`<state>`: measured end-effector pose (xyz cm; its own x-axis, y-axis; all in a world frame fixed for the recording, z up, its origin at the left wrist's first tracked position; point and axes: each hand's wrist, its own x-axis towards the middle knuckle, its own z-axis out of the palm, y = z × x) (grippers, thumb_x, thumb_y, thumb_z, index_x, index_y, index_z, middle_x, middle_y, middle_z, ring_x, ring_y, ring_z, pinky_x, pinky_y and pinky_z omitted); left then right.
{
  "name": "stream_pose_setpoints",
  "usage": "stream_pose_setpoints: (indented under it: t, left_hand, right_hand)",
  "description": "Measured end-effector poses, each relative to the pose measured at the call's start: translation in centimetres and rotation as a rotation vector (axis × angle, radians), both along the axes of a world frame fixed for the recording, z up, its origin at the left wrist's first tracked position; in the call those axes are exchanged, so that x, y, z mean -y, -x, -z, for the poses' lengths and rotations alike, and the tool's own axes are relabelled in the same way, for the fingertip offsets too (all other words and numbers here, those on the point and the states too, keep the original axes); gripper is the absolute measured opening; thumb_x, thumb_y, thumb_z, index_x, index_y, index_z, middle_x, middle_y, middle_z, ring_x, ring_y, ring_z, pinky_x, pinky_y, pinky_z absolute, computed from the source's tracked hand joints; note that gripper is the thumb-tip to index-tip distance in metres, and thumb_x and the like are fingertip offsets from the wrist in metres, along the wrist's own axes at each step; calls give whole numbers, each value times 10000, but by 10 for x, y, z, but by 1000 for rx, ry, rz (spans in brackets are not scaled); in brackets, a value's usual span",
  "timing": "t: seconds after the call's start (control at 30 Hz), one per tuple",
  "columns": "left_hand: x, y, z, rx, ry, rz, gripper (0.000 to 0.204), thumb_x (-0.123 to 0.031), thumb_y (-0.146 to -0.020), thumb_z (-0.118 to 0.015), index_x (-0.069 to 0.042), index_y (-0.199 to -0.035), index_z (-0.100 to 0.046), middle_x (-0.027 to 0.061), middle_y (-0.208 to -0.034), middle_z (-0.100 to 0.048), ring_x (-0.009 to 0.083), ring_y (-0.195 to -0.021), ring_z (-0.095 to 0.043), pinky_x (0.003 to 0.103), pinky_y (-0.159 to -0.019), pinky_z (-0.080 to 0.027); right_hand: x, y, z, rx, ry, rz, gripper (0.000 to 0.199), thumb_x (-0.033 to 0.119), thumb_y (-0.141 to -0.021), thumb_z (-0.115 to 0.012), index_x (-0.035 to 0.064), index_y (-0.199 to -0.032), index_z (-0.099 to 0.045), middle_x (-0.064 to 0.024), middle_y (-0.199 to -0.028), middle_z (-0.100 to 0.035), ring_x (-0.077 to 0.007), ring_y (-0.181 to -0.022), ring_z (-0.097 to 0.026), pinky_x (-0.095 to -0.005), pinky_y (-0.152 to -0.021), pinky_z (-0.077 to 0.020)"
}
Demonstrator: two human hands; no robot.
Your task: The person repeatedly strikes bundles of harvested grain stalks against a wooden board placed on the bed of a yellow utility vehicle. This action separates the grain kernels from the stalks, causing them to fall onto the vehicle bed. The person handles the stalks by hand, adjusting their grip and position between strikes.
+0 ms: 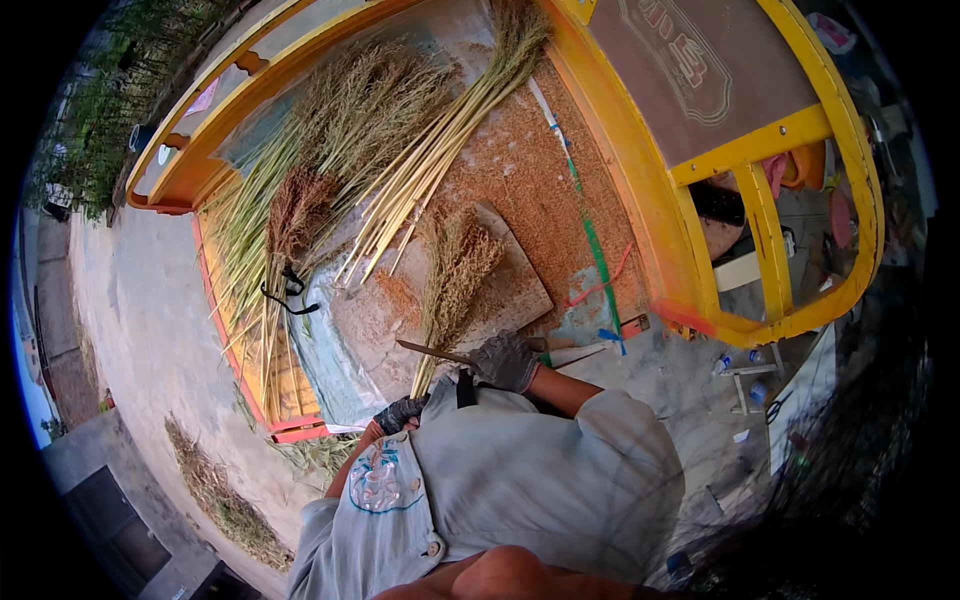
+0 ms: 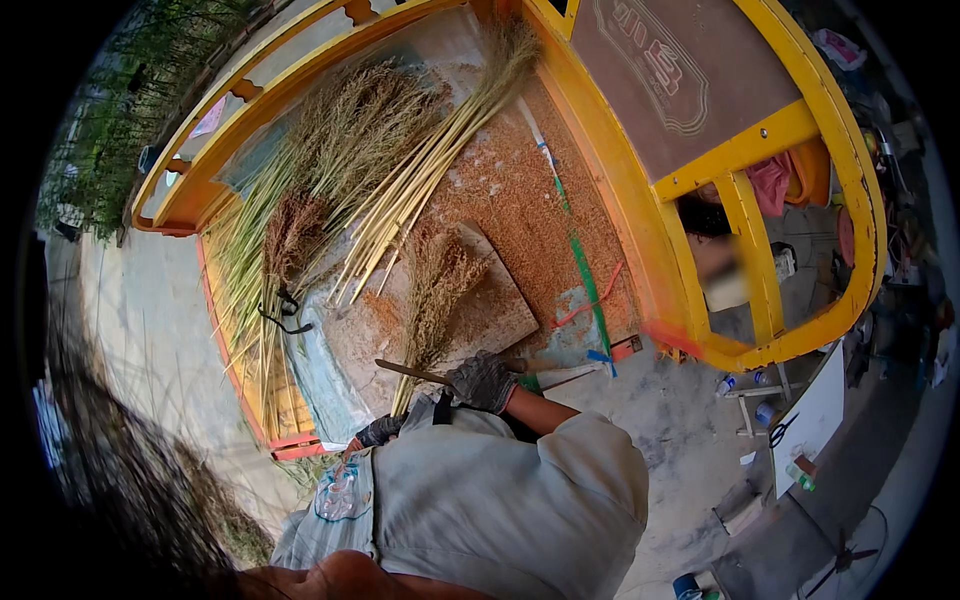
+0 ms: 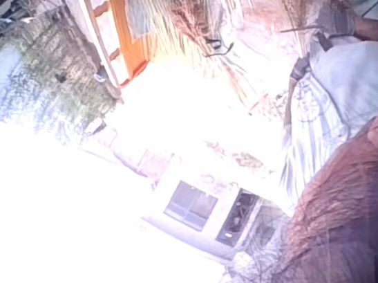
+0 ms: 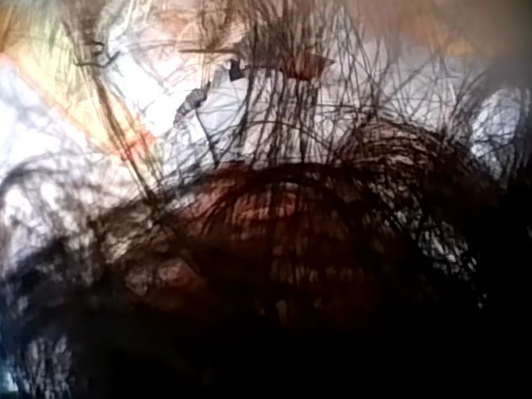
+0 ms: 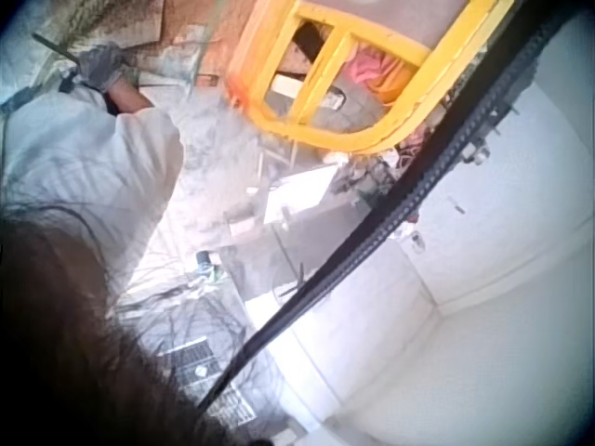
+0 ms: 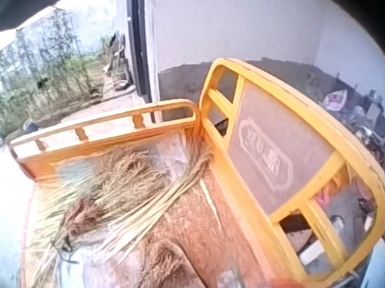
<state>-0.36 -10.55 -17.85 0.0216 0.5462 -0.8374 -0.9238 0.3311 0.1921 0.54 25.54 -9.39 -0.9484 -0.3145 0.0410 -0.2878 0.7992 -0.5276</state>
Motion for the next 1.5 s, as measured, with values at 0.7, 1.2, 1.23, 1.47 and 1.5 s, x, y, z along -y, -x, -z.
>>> stream_pose_setpoints:
  t: [0.7,1.2,1.23,1.47,1.5]
  left_hand:
    - [-108,8,-86,-168,276,-55,225,-279,-897,-561,-59,-885,-517,38,-710,-528,147,-627,-523,297,-547,-465]
    - [-104,20,-99,7,204,-81,337,-452,-910,-458,-142,-782,-481,-40,-578,-402,76,-469,-360,228,-417,-316]
    - [-95,15,-86,-53,232,-39,319,-438,-911,-463,-135,-810,-475,-41,-588,-390,63,-481,-347,212,-415,-306]
    - [-88,6,-110,-10,171,-70,330,-445,-892,-512,-126,-810,-501,-46,-657,-423,50,-499,-387,193,-408,-340]
    - [-84,0,-115,34,180,-63,323,-437,-895,-510,-124,-818,-506,-42,-661,-437,48,-502,-391,181,-403,-334]
  right_hand:
    - [-87,98,106,432,-495,76,273,221,-872,-458,41,-1015,-605,-163,-873,-653,-320,-781,-641,-526,-585,-471]
    - [23,-4,45,185,-182,-75,241,290,-844,-496,82,-858,-617,-125,-704,-635,-295,-643,-630,-484,-558,-473]
    - [26,-7,57,178,-194,-132,245,286,-850,-487,79,-870,-617,-127,-713,-640,-300,-647,-634,-487,-560,-473]
    - [-112,109,85,579,-567,345,291,202,-894,-412,27,-1044,-591,-191,-912,-652,-321,-848,-637,-479,-712,-490]
    - [-133,123,72,642,-510,445,305,218,-903,-405,29,-1054,-591,-193,-917,-652,-322,-838,-643,-459,-717,-496]
